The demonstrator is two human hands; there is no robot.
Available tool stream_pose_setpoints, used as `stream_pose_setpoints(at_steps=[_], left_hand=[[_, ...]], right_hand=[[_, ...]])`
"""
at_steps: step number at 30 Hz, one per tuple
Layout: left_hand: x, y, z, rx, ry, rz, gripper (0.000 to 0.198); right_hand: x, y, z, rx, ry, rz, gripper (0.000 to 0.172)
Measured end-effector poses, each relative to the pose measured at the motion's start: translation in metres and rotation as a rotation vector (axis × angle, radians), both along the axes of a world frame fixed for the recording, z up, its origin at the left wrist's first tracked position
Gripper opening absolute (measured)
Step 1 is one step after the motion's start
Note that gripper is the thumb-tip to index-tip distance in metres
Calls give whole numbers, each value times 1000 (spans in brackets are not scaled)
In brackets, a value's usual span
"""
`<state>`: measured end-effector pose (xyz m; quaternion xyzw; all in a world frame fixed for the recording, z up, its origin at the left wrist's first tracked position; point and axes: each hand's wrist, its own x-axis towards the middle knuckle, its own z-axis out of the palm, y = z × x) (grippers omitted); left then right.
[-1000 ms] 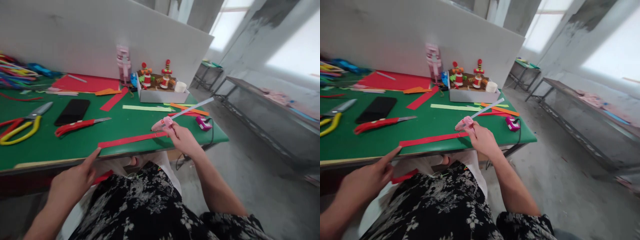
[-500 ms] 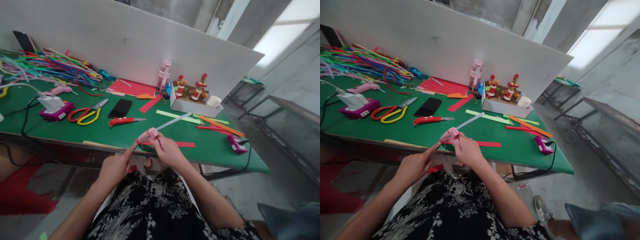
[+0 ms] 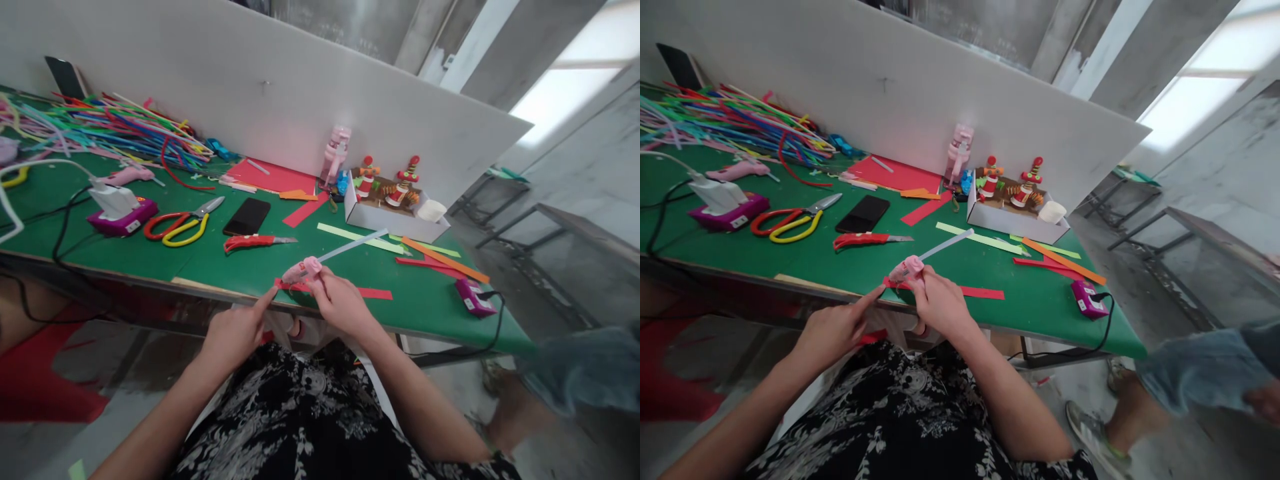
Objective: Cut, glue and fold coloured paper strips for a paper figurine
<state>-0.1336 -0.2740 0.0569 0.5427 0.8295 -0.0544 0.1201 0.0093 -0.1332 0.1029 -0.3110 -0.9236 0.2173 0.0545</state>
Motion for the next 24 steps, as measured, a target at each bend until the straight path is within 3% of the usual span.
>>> stream_pose_setpoints(at_steps=[24], left_hand=[[1,1,-2,-19,25,8,65]], right_hand=[[12,2,14,39,-79,-48,33]])
